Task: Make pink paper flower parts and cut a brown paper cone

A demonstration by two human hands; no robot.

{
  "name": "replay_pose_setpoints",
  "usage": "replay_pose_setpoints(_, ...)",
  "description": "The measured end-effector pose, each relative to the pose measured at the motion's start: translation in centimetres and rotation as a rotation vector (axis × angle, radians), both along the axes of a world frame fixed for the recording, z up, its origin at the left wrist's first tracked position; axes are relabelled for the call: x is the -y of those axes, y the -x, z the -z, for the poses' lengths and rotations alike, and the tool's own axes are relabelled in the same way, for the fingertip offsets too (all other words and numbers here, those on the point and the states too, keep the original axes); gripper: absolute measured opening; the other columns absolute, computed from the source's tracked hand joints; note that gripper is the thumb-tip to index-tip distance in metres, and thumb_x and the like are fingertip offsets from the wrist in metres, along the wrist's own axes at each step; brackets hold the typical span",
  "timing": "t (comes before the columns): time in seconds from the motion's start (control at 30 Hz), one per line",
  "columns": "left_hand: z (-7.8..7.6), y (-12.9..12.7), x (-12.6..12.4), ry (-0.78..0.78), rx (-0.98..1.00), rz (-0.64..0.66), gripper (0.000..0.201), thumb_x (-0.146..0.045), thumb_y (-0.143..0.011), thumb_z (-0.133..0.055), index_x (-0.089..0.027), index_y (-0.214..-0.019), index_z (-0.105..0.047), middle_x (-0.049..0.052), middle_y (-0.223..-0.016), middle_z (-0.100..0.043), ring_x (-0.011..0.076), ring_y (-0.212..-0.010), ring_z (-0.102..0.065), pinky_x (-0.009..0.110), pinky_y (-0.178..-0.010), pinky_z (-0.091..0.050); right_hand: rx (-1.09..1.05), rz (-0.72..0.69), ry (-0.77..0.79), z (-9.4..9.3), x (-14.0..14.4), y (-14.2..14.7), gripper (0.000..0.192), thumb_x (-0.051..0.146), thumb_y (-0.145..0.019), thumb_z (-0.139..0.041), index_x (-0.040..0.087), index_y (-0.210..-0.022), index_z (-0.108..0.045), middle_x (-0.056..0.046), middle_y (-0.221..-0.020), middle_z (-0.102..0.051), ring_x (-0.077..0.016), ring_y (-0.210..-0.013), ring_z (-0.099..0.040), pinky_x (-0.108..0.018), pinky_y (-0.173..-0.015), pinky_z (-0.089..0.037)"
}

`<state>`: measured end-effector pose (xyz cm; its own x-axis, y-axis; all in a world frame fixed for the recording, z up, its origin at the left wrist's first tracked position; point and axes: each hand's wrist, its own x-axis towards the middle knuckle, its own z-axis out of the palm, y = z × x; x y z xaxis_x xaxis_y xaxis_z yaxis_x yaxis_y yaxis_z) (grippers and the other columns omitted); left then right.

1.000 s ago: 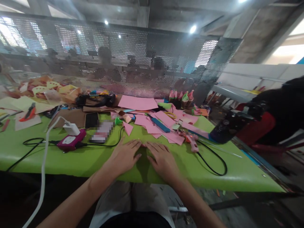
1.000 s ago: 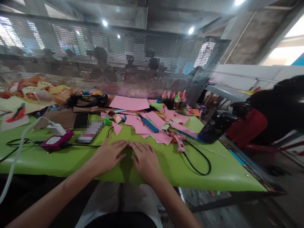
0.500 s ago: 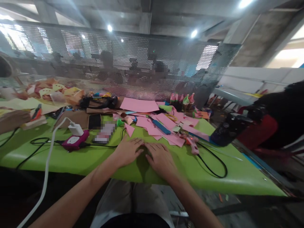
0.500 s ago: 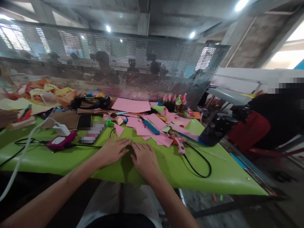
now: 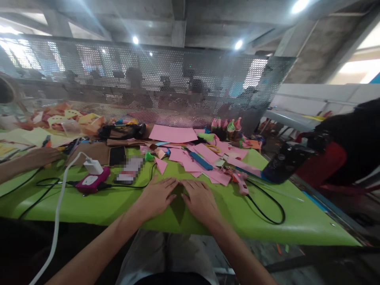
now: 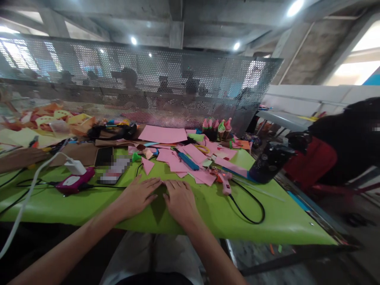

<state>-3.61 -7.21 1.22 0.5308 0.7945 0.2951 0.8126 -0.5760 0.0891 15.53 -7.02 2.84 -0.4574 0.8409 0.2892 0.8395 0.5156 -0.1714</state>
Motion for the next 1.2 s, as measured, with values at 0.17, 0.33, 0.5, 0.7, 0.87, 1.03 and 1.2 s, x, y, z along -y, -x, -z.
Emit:
replay_pose_setpoints(0.17,-0.4,0.0,-0.5,0.0,-0.003,0.006,0.044,-0.034,-0.096,-0.038,-0.022,-0.138,-0.043,0.004,-0.142,-0.049,0.0207,-0.13,-0.046,0.046,-0.115,-0.021,-0.045,-0.008,0.008,0.4,-1.0,-0.9,0.036,0.026,-0.093,-0.048,0.021,-0.127,-0.056,-0.005,-0.132,-0.059,-0.0232,-0.122,-0.048,-0.04,-0.103,-0.033)
replay_pose_setpoints(0.33,-0.5,0.0,-0.6,-0.017,0.004,0.0,0.042,-0.036,-0.095,-0.039,-0.023,-0.135,-0.046,0.004,-0.14,-0.051,0.0213,-0.129,-0.047,0.046,-0.115,-0.021,-0.101,0.041,-0.06,0.4,-0.5,-1.7,0.037,0.026,-0.094,-0.046,0.019,-0.129,-0.056,-0.007,-0.13,-0.06,-0.0232,-0.12,-0.049,-0.039,-0.103,-0.034)
replay_pose_setpoints(0.5,-0.4,-0.2,-1.1,-0.033,0.001,-0.001,0.042,-0.035,-0.095,-0.041,-0.022,-0.134,-0.047,0.005,-0.138,-0.054,0.0208,-0.128,-0.048,0.044,-0.114,-0.022,-0.028,-0.016,-0.028,0.3,0.0,-1.1,0.037,0.024,-0.094,-0.046,0.022,-0.13,-0.054,-0.005,-0.128,-0.061,-0.022,-0.118,-0.05,-0.039,-0.1,-0.034)
replay_pose_setpoints(0.7,-0.3,-0.5,-2.0,-0.027,-0.022,-0.007,0.042,-0.036,-0.095,-0.04,-0.02,-0.133,-0.048,0.006,-0.138,-0.054,0.0216,-0.128,-0.048,0.048,-0.114,-0.023,0.055,-0.003,-0.014,-0.2,-0.4,-0.5,0.038,0.027,-0.093,-0.049,0.02,-0.129,-0.054,-0.007,-0.127,-0.061,-0.0245,-0.117,-0.049,-0.04,-0.1,-0.031)
replay_pose_setpoints(0.87,-0.3,-0.7,-2.6,-0.002,-0.016,-0.007,0.043,-0.039,-0.096,-0.035,-0.021,-0.133,-0.046,0.008,-0.139,-0.052,0.0241,-0.129,-0.046,0.057,-0.111,-0.022,0.084,0.017,-0.024,-0.5,-0.9,-0.3,0.037,0.027,-0.092,-0.05,0.019,-0.128,-0.055,-0.008,-0.125,-0.062,-0.0247,-0.117,-0.049,-0.041,-0.1,-0.031)
replay_pose_setpoints(1.03,-0.1,-0.9,-2.8,-0.001,-0.022,-0.023,0.044,-0.039,-0.096,-0.035,-0.022,-0.135,-0.044,0.009,-0.141,-0.05,0.0249,-0.131,-0.044,0.057,-0.111,-0.021,0.089,0.016,-0.042,-0.5,-1.1,-0.2,0.034,0.028,-0.093,-0.049,0.019,-0.126,-0.056,-0.007,-0.123,-0.063,-0.0247,-0.115,-0.051,-0.04,-0.098,-0.032)
replay_pose_setpoints(1.2,0.2,-1.2,-3.0,-0.024,-0.002,-0.035,0.044,-0.041,-0.096,-0.032,-0.024,-0.135,-0.045,0.007,-0.14,-0.051,0.0246,-0.132,-0.043,0.057,-0.112,-0.019,0.101,0.022,-0.067,-0.4,-1.4,-0.1,0.033,0.026,-0.094,-0.047,0.019,-0.125,-0.057,-0.008,-0.123,-0.063,-0.0241,-0.115,-0.05,-0.04,-0.099,-0.032)
